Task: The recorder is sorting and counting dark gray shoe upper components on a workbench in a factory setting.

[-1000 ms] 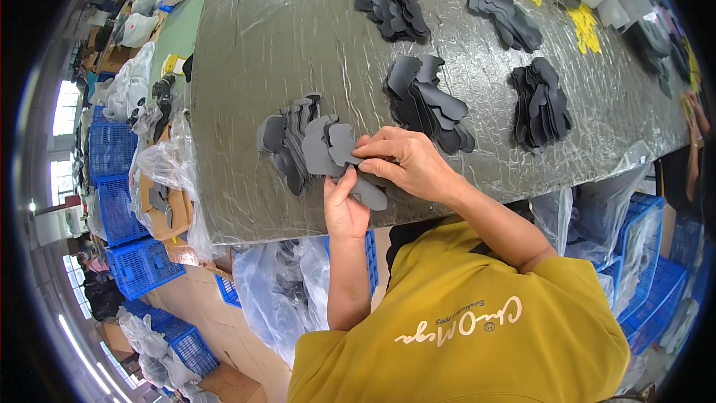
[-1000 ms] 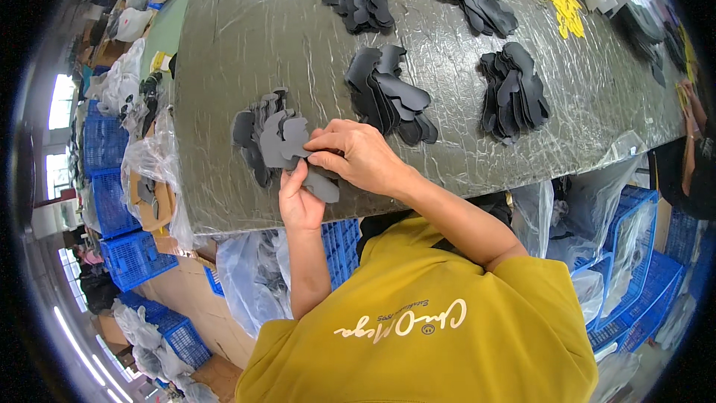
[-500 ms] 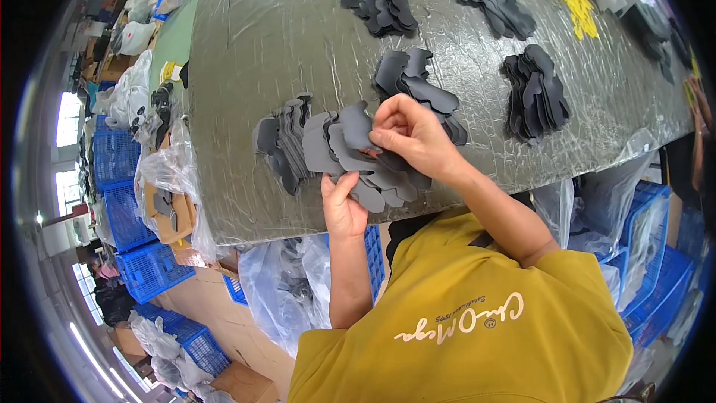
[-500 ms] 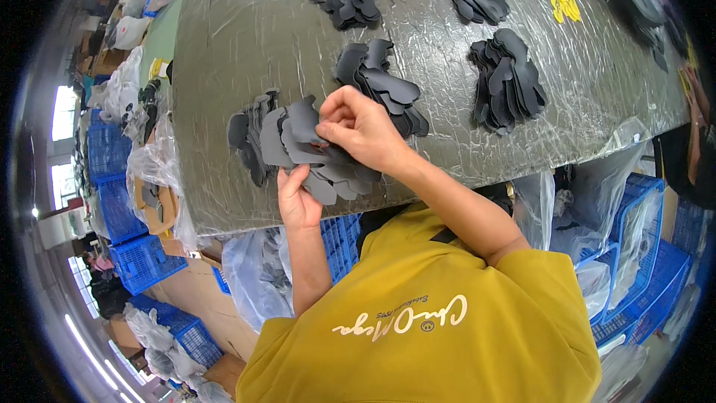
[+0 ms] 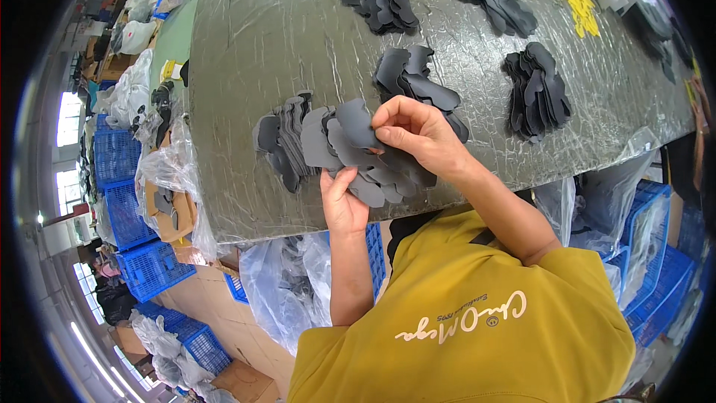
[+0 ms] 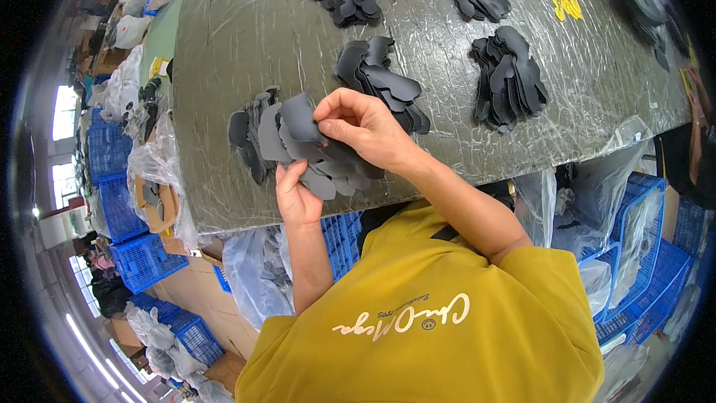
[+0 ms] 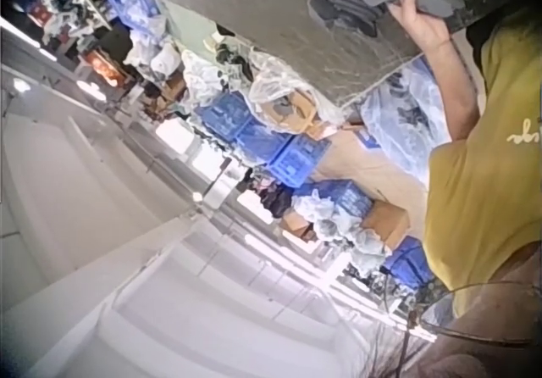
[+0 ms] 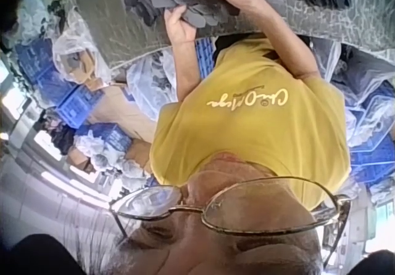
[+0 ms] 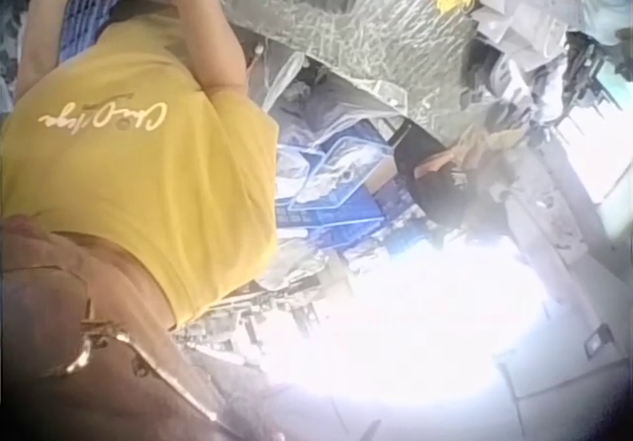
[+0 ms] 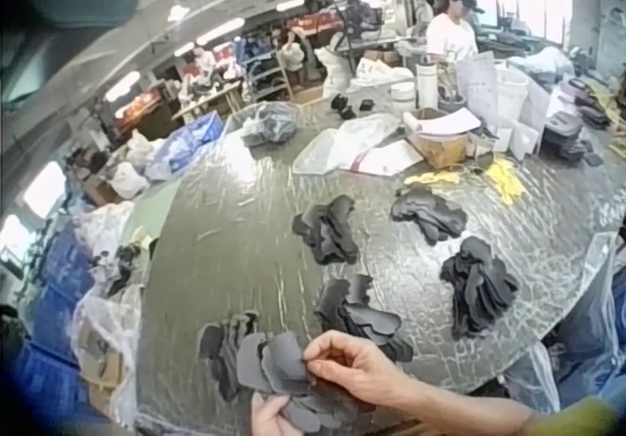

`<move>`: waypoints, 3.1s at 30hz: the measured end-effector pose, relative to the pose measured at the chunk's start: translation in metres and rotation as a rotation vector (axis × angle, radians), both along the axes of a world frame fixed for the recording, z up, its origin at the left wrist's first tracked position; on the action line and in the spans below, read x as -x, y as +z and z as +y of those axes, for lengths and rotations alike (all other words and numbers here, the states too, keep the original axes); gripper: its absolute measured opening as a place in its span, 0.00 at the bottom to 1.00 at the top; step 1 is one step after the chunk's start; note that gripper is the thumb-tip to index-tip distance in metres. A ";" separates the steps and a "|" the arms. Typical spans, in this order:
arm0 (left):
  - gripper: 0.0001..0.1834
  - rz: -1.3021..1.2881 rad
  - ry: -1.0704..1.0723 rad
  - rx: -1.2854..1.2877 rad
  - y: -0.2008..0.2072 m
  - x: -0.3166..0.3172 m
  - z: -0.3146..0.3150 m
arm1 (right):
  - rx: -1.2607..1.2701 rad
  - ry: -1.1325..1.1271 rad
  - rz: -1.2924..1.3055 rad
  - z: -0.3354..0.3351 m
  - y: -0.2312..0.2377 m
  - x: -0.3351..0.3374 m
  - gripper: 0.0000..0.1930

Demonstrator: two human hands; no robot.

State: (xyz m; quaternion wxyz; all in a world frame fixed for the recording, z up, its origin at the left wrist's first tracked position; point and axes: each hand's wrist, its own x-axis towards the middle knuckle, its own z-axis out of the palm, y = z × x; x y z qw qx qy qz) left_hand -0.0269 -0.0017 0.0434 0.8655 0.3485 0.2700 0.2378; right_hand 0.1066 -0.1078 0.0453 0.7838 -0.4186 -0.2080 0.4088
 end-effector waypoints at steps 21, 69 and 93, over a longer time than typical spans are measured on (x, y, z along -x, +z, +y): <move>0.24 -0.198 -0.103 0.146 -0.014 0.012 0.012 | 0.323 -0.144 -0.538 -0.016 0.001 0.009 0.09; 0.30 0.096 -0.079 -0.411 0.003 0.002 -0.014 | 0.369 -0.204 -0.818 0.002 0.018 0.016 0.10; 0.24 0.279 0.148 -0.325 0.006 0.003 -0.018 | 0.263 -0.226 -0.798 -0.008 0.007 0.017 0.09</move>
